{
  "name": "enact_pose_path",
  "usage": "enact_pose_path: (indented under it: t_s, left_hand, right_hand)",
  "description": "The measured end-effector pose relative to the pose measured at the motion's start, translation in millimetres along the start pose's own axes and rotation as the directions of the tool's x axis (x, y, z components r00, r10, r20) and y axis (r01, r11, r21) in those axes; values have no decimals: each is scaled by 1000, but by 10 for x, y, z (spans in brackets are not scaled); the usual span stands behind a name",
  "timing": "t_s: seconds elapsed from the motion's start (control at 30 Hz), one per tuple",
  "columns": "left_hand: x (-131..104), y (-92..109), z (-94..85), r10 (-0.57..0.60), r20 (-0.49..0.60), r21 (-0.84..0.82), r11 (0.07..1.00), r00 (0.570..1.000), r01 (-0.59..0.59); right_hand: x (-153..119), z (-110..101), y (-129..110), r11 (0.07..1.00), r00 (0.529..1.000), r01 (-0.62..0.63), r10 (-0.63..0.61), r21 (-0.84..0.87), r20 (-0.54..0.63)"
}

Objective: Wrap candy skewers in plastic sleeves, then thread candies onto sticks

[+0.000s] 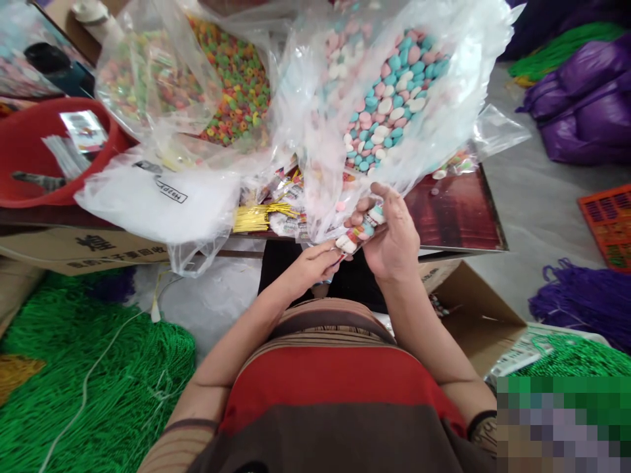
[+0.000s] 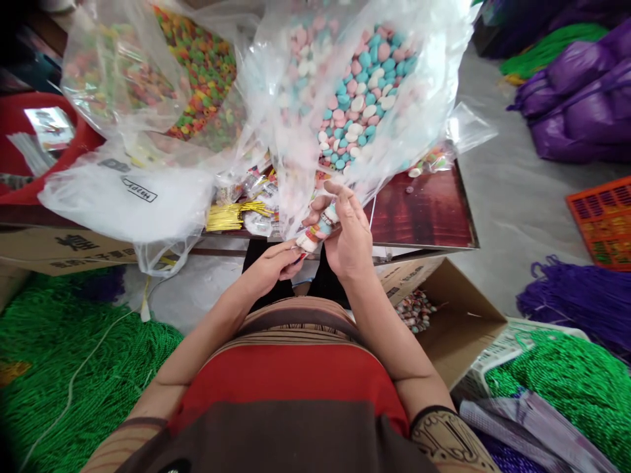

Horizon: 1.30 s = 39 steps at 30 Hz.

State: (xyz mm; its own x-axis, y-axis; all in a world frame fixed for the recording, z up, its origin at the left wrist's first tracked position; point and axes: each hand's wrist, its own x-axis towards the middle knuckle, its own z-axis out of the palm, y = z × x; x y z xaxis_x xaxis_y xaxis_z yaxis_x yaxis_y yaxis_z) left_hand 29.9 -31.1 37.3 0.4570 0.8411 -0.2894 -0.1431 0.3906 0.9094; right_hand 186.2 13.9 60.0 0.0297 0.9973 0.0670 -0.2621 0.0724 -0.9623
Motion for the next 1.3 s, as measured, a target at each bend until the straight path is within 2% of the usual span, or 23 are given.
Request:
enact_pose_path:
  t_s: [0.17,0.33,0.43,0.5,0.63,0.73,0.83,0.93,1.0,1.07,1.13,1.2,1.27,1.3]
  left_hand:
    - [3,-11,28,19,-90,29,999,996,-16]
    - [8,23,81,100,-238,286,958,966,-28]
    - [7,12,72,181,-237,441,895,954,-60]
    - [5,-26,64,211,-223,492,867,952,-77]
    - [37,-99,37,182,-297,477,878,938,-19]
    - [84,-89,-4,164,-281,498,867,946,-3]
    - [94,-50,-26,237,-296,587,810,925,-19]
    - [83,-32,-7,214,-372,468,883,904,-16]
    - [86,-35,23,208,-425,381,924,881,-34]
    - [103,-53,53,247,-442,379,923,862,-70]
    - [127,-83,60,265,-406,427,901,875,-75]
    - [147,-116,28,259,-339,501,863,904,-59]
    - [151,-127,-47,271,-274,587,807,923,-63]
    - [146,-118,-94,304,-269,613,786,914,-81]
  right_hand:
    - [1,18,-3,998,1000,-4,3,56,20]
    - [8,36,-6,994,999,-39,38,105,8]
    - [18,48,10,994,998,-55,55,96,10]
    - [19,69,12,985,996,-84,83,154,12]
    - [33,135,4,912,980,-179,198,368,-14]
    - [74,152,7,874,980,-161,198,459,-33]
    - [74,119,-1,850,980,-158,199,503,-29]
    - [-8,92,18,863,983,-165,185,478,5]
    - [-89,102,81,894,977,-214,187,393,105]
    - [-166,123,177,911,940,-298,227,284,255]
    - [-216,125,268,909,899,-356,271,216,344]
    - [-229,83,313,907,900,-363,283,213,332]
    - [-213,-4,296,928,939,-291,231,232,254]
    - [-198,-57,269,947,960,-231,184,223,211]
